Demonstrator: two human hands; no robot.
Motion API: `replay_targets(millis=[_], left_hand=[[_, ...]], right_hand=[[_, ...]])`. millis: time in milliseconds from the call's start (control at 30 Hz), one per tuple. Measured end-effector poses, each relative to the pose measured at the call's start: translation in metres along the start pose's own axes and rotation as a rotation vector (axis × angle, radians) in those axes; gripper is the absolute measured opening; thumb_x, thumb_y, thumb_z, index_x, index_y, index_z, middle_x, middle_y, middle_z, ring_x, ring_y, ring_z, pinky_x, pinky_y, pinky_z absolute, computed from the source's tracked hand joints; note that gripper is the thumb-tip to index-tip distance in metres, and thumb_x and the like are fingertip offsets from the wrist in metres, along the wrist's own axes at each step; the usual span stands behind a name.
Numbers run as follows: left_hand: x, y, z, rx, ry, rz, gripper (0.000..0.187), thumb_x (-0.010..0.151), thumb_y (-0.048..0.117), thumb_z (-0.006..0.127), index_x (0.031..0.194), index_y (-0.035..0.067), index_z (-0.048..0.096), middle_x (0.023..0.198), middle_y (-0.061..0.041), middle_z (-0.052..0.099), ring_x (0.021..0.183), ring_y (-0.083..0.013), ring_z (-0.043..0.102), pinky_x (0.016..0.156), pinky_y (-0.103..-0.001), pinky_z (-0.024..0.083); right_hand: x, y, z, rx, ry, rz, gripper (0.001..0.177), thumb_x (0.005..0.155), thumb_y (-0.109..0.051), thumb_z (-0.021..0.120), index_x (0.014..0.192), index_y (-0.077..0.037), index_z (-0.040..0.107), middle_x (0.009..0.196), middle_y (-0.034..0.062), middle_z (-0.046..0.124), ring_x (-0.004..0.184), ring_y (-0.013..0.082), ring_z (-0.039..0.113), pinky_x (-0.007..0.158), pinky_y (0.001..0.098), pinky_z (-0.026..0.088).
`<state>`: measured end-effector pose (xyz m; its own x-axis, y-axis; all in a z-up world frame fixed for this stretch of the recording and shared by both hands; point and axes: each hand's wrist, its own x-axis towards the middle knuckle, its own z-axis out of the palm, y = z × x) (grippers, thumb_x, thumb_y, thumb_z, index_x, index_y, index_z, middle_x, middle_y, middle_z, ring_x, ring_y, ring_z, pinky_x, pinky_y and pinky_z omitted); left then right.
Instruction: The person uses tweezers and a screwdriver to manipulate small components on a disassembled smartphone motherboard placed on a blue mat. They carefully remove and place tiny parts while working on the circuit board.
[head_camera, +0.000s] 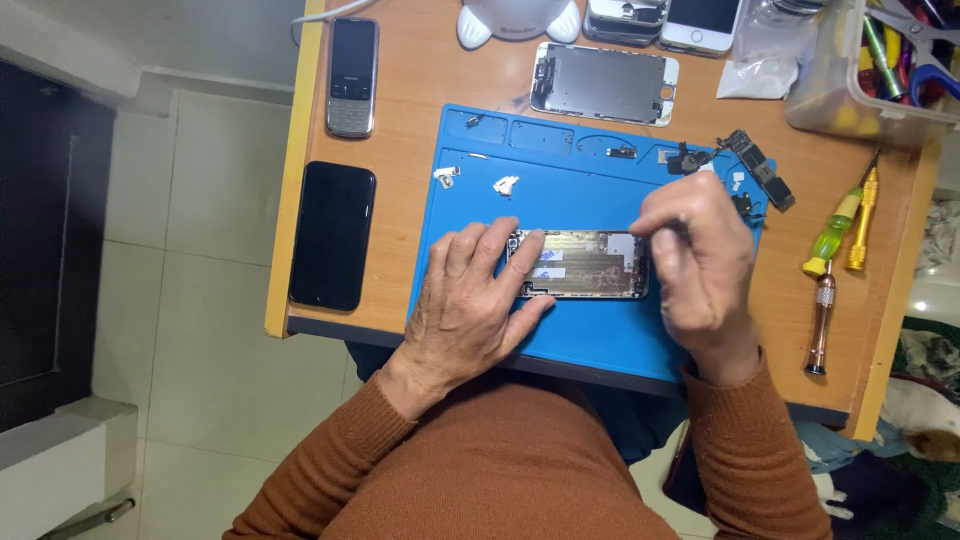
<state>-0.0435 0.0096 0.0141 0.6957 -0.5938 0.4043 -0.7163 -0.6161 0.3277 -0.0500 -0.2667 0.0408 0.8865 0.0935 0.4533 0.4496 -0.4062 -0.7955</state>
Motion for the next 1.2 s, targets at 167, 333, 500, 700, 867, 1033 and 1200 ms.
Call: replay_targets(millis=[167, 333, 500, 700, 867, 1033, 1200], left_hand=[[0.000, 0.001, 0.000, -0.002, 0.011, 0.002, 0.059, 0.112, 0.048, 0.070, 0.153, 0.006, 0.067, 0.147, -0.023, 0.059, 0.130, -0.0365, 0.058, 0.112, -0.052, 0.043], [0.000, 0.001, -0.002, -0.010, 0.013, 0.008, 0.059, 0.111, 0.048, 0.071, 0.153, 0.005, 0.067, 0.146, -0.023, 0.060, 0.130, -0.0370, 0.058, 0.112, -0.052, 0.044], [-0.002, -0.001, 0.001, 0.008, 0.019, 0.013, 0.060, 0.111, 0.048, 0.071, 0.152, 0.005, 0.068, 0.147, -0.024, 0.059, 0.130, -0.0375, 0.058, 0.112, -0.053, 0.045], [-0.002, -0.001, 0.001, 0.010, 0.017, 0.012, 0.060, 0.111, 0.049, 0.070, 0.153, 0.006, 0.067, 0.146, -0.023, 0.059, 0.130, -0.0369, 0.058, 0.112, -0.053, 0.044], [-0.002, -0.001, 0.000, 0.008, 0.013, 0.015, 0.060, 0.112, 0.049, 0.070, 0.152, 0.005, 0.068, 0.146, -0.023, 0.059, 0.130, -0.0369, 0.058, 0.112, -0.053, 0.045], [-0.001, 0.000, -0.001, 0.006, 0.017, 0.018, 0.059, 0.112, 0.048, 0.069, 0.152, 0.005, 0.068, 0.144, -0.023, 0.060, 0.129, -0.0372, 0.058, 0.111, -0.052, 0.045], [-0.002, -0.005, 0.000, -0.041, 0.075, 0.012, 0.058, 0.111, 0.051, 0.071, 0.147, 0.005, 0.071, 0.142, -0.020, 0.061, 0.126, -0.0365, 0.060, 0.108, -0.052, 0.048]], right_hand=[[0.006, -0.008, 0.021, -0.238, -0.090, 0.029, 0.017, 0.108, -0.004, 0.064, 0.108, -0.013, 0.078, 0.101, 0.0074, 0.064, 0.085, 0.0297, 0.071, 0.078, 0.0423, 0.061], [0.010, -0.013, 0.036, -0.442, -0.178, 0.055, 0.017, 0.103, -0.007, 0.080, 0.105, -0.024, 0.082, 0.098, -0.0009, 0.068, 0.079, 0.0290, 0.077, 0.072, 0.0415, 0.066], [0.013, -0.013, 0.039, -0.472, -0.223, 0.064, 0.010, 0.101, -0.009, 0.085, 0.102, -0.018, 0.081, 0.092, 0.0028, 0.071, 0.078, 0.0314, 0.078, 0.067, 0.0439, 0.066], [0.012, -0.011, 0.039, -0.478, -0.206, 0.077, 0.014, 0.101, -0.009, 0.085, 0.103, -0.023, 0.083, 0.093, -0.0004, 0.071, 0.079, 0.0271, 0.079, 0.068, 0.0389, 0.065], [0.011, -0.011, 0.040, -0.467, -0.224, 0.103, 0.014, 0.099, -0.006, 0.086, 0.100, -0.020, 0.083, 0.089, 0.0006, 0.072, 0.076, 0.0260, 0.078, 0.066, 0.0379, 0.065], [0.013, -0.008, 0.040, -0.473, -0.226, 0.115, 0.015, 0.099, -0.006, 0.087, 0.101, -0.021, 0.084, 0.089, 0.0000, 0.072, 0.076, 0.0250, 0.078, 0.066, 0.0368, 0.064], [0.014, -0.013, 0.040, -0.480, -0.225, 0.112, 0.013, 0.100, -0.007, 0.086, 0.101, -0.021, 0.083, 0.088, -0.0002, 0.071, 0.075, 0.0245, 0.077, 0.066, 0.0362, 0.064]])
